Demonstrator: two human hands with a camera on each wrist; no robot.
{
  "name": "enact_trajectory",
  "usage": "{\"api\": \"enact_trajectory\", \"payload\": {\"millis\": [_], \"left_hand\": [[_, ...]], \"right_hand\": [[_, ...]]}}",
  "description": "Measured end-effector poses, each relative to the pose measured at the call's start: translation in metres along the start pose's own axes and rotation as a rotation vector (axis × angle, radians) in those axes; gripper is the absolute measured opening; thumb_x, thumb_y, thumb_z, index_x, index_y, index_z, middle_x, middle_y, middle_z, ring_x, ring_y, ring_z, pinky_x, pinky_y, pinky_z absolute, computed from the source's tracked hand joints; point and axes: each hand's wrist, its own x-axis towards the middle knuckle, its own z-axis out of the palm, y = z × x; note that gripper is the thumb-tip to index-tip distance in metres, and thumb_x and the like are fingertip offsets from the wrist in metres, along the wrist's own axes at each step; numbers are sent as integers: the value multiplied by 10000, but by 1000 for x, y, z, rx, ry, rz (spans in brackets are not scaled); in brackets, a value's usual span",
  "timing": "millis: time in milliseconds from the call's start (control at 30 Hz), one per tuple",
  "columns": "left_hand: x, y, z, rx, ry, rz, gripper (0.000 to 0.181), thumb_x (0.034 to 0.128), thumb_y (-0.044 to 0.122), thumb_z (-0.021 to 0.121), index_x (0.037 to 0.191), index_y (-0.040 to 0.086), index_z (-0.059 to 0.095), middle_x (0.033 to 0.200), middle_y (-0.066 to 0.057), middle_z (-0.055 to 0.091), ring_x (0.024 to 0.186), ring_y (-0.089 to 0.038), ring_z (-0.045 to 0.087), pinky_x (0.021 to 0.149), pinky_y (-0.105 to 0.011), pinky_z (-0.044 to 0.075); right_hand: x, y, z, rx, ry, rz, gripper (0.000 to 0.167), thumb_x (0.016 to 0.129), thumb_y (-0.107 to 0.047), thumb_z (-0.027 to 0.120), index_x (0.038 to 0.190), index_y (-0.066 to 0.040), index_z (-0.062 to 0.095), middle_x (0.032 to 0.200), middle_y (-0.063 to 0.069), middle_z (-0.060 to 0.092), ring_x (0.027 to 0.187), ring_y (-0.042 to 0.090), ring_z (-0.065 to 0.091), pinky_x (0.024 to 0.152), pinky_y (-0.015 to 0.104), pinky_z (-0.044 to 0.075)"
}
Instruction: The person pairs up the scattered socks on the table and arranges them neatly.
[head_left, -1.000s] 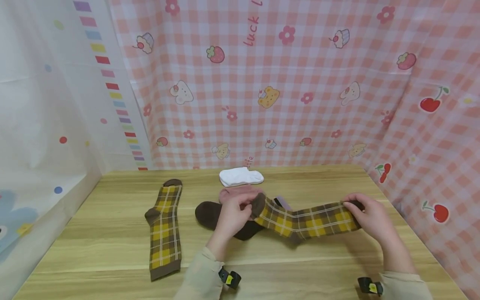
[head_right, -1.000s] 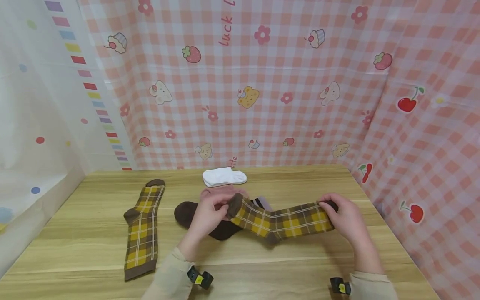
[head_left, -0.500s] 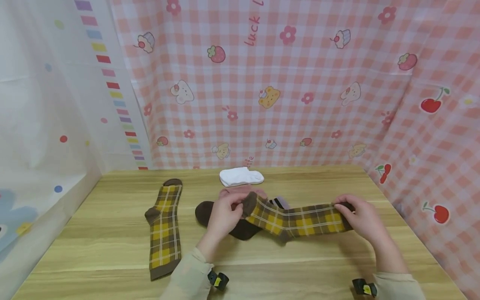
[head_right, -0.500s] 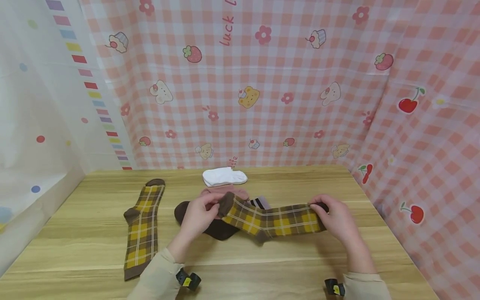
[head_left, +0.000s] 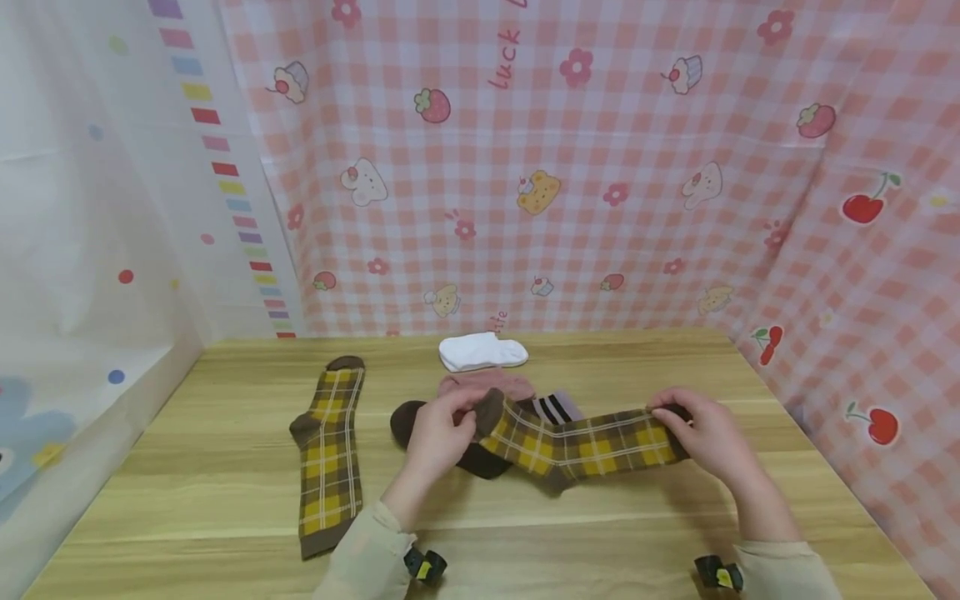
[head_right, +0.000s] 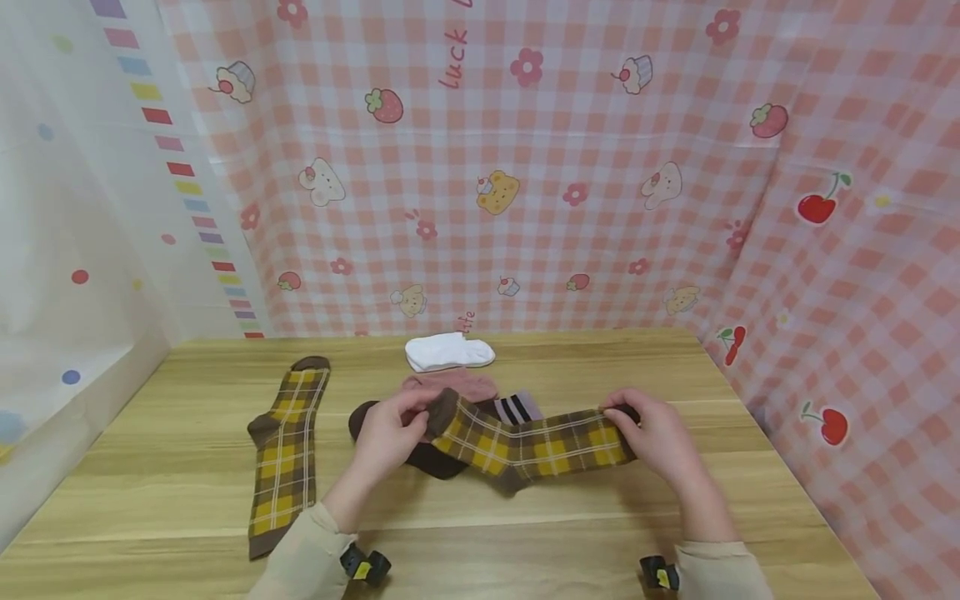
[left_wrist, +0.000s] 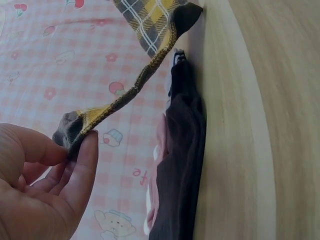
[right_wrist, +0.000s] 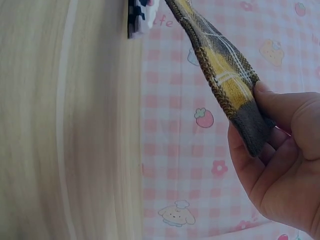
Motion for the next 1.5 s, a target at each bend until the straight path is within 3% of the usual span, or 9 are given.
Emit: {"api": "enact_trajectory", "payload": {"millis": [433,700,967,1233,1500], "left_hand": [[-14,-6,-20,30,-10,-35,341,848,-114,600,1130,30,726,941,-121,715,771,-195,665,602,-232,554],[-28,-18,-31,81,-15,-23,318,834,-142,594,1087,0,726,945,-108,708,805,-177,632,686,-267,527],[-34,-24,-43,127,-26,-51,300,846,-117,615,1087,21,729,938,-76,710,793,-158,617,693,-279,518],[-40,-26,-53,124,-22,-41,315,841,-131,619,1068,53,739,899,-38,712,784,-162,636,669,-273,527],[-45,-26,-64,123,-16,-74,333,839,-131,624,1086,61,740,896,-42,720,792,-177,659,667,-265,537]], "right_hand": [[2,-12,15,23,-21,-98,78,904,-50,709,945,-115,701,909,15,694,813,172,640,713,406,538],[4,-18,26,24,-99,-116,64,932,-73,680,933,-135,701,918,-12,690,817,135,630,718,387,536],[6,-25,35,57,-141,-158,103,922,-67,689,916,-170,688,900,-28,681,800,102,619,705,350,530],[7,-33,40,96,-174,-198,127,911,-34,688,916,-161,682,927,-9,689,833,103,624,716,343,535],[7,-38,42,103,-172,-230,159,900,-4,692,912,-163,680,924,-77,680,834,83,620,709,326,536]]}}
